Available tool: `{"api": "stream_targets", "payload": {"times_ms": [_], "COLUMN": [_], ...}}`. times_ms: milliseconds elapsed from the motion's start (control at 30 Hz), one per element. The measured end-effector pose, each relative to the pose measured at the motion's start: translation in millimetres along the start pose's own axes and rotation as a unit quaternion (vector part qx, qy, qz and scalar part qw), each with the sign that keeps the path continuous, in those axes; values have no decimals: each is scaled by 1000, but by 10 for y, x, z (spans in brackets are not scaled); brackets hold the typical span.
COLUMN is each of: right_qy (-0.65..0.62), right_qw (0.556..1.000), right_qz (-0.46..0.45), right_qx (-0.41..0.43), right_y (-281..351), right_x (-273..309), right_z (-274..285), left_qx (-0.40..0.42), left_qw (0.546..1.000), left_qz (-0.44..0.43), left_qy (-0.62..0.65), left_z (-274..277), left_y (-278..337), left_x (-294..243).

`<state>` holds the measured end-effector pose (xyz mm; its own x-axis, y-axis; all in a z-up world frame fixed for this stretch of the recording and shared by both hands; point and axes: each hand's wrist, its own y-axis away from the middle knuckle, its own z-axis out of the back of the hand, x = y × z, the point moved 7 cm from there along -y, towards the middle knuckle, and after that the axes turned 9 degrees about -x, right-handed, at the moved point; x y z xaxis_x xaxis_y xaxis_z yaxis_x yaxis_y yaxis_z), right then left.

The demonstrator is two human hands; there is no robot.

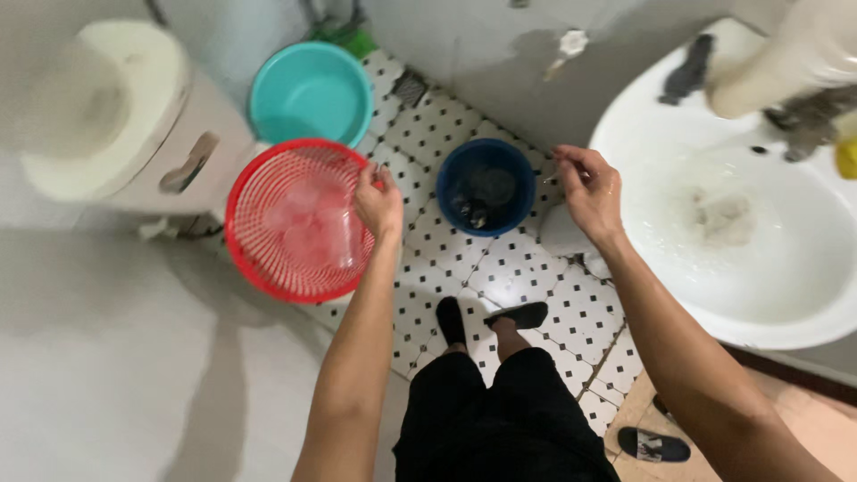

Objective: The person washes multiple clear plastic cups in a white sink using running water and a yellow sponge. They scrub the inside and outside of each cup, rinse them, and place the cleaned cups into a red basket on the floor.

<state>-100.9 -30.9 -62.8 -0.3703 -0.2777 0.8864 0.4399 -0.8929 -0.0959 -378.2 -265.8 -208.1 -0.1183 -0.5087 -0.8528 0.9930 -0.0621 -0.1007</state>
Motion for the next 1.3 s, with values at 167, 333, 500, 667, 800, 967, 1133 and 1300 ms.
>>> {"api": "stream_targets", "payload": {"times_ms": [167, 333, 500, 667, 800, 967, 1133, 1300], "right_qy": [168, 318, 422, 331, 220, -59, -79, 102], "right_qw": [927, 877, 893, 886, 879, 899, 929, 967], "right_qz": [189, 265, 136, 273, 276, 92, -69, -19], "right_qx": [-278, -246, -70, -178, -320, -424, -354, -232], "right_y": [-405, -1102, -1514, -1273, -821, 39, 447, 203], "right_x": [336, 460, 217, 565, 712, -23, -1010, -1388], "right_z": [1324, 2149, 2294, 2602, 3173, 3676, 3202, 2523], "left_qx": [251, 397, 285, 290, 312, 329, 336, 286], "left_qw": [937, 866, 890, 888, 879, 872, 855, 902], "left_qz": [-59, -181, -290, -239, -244, -250, -273, -189], "left_qy": [237, 245, 206, 264, 264, 261, 286, 264], "left_z": [-936, -1662, -2276, -2466, -2424, -2400, -2326, -2357], "left_y": [1005, 2128, 2634, 2657, 2631, 2656, 2614, 2600], "left_x": [-2067, -3493, -4223, -4161, -4138, -4199, -4124, -3464]}}
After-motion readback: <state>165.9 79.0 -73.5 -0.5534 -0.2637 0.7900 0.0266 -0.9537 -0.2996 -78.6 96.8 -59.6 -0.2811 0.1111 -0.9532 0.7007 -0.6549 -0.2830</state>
